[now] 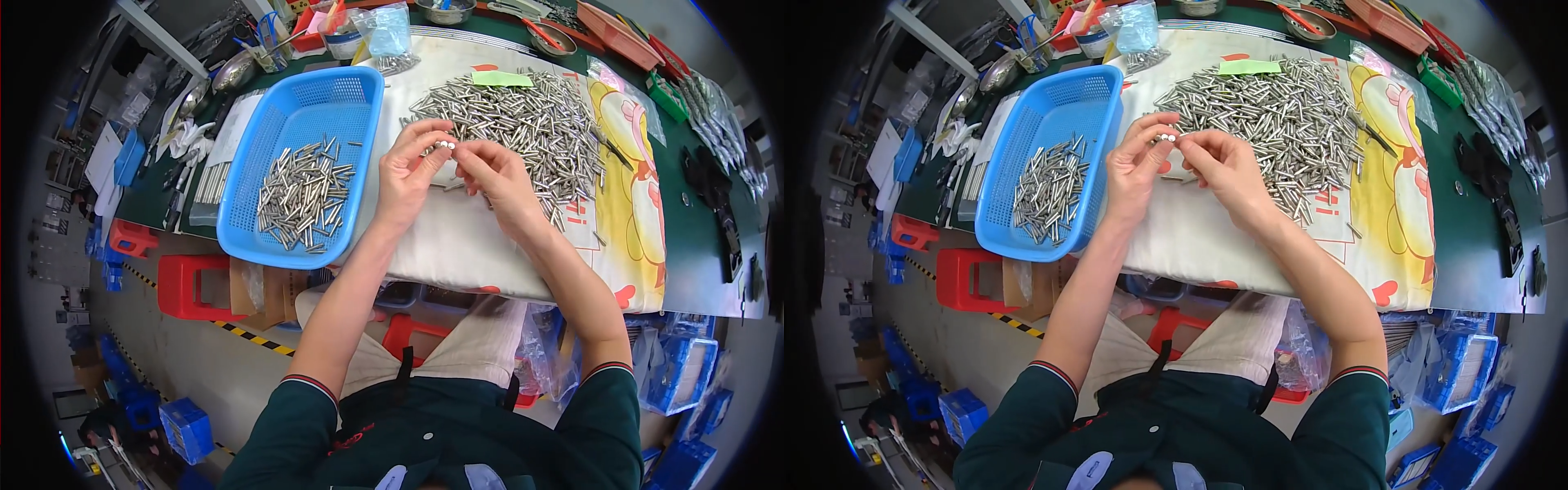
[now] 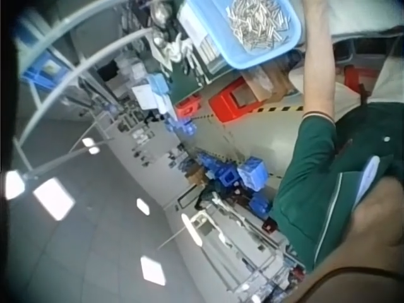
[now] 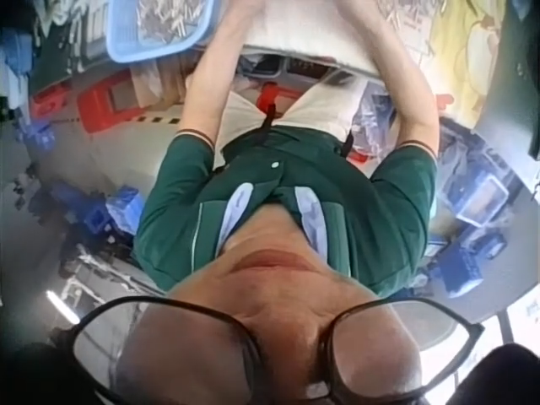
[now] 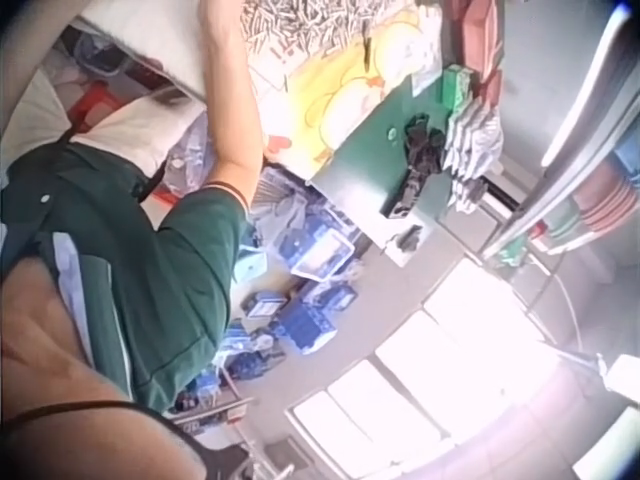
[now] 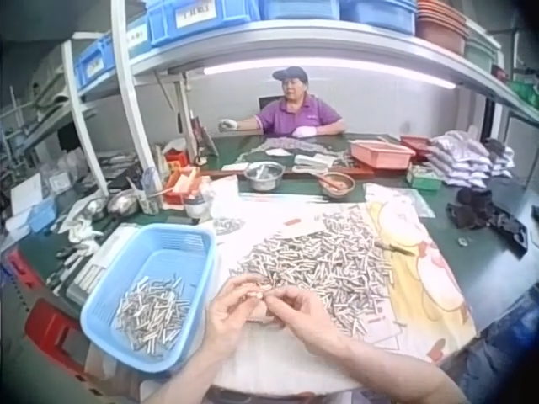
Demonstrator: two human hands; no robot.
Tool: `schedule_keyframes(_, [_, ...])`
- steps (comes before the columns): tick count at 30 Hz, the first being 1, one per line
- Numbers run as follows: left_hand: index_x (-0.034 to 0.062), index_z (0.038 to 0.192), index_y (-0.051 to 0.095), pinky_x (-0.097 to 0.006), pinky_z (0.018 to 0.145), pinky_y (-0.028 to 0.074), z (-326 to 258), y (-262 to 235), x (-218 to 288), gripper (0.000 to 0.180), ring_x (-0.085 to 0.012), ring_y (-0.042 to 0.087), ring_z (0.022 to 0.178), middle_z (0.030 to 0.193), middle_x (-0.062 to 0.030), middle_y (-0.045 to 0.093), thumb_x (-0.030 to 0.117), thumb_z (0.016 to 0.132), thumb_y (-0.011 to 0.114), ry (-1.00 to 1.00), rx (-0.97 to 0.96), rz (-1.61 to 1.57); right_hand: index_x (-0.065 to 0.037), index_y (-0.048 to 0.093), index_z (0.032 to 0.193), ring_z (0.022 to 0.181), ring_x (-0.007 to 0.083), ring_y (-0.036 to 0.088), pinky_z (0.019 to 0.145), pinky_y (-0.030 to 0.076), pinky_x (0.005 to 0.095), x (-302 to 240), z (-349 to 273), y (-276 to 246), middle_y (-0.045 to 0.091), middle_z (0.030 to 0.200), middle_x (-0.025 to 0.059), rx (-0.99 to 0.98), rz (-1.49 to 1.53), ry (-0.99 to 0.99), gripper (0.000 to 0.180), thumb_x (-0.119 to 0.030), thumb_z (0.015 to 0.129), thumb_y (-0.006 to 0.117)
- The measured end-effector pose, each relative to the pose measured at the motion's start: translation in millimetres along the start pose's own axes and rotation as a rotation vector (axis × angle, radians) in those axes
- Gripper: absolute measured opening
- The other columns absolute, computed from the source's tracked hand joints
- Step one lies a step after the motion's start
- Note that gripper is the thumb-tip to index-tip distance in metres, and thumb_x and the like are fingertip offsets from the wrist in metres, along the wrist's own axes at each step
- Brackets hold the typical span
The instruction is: Sorting, inspecting, and assembling small metal terminal pins at a factory workbench.
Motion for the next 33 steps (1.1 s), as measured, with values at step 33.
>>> schedule_keyframes(33, [-0.0042, 0.104, 0.063, -0.023, 0.061, 0.053, -4.3, 6.2, -21.2, 0.019, -0.0117, 0.064, 0.068, 0.08, -0.0079, 0.066, 0.003, 0.088, 0.057, -0.344, -0.095, -0.244, 0.003, 0.064, 0.091, 0.063, 0.0054, 0.057, 0.055, 0.049, 0.0202, -14.5, -5.9, 2.1, 0.064, 0.078, 0.0039, 0.227, -0.27, -0.32, 0.012, -0.005, 0.082, 0.06])
Point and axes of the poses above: each hand's wrist, its own z-axis towards the middle knuckle, its own y-axis out of the palm, x = y × z, the point moved 5 cm from there along z, towards the middle knuckle
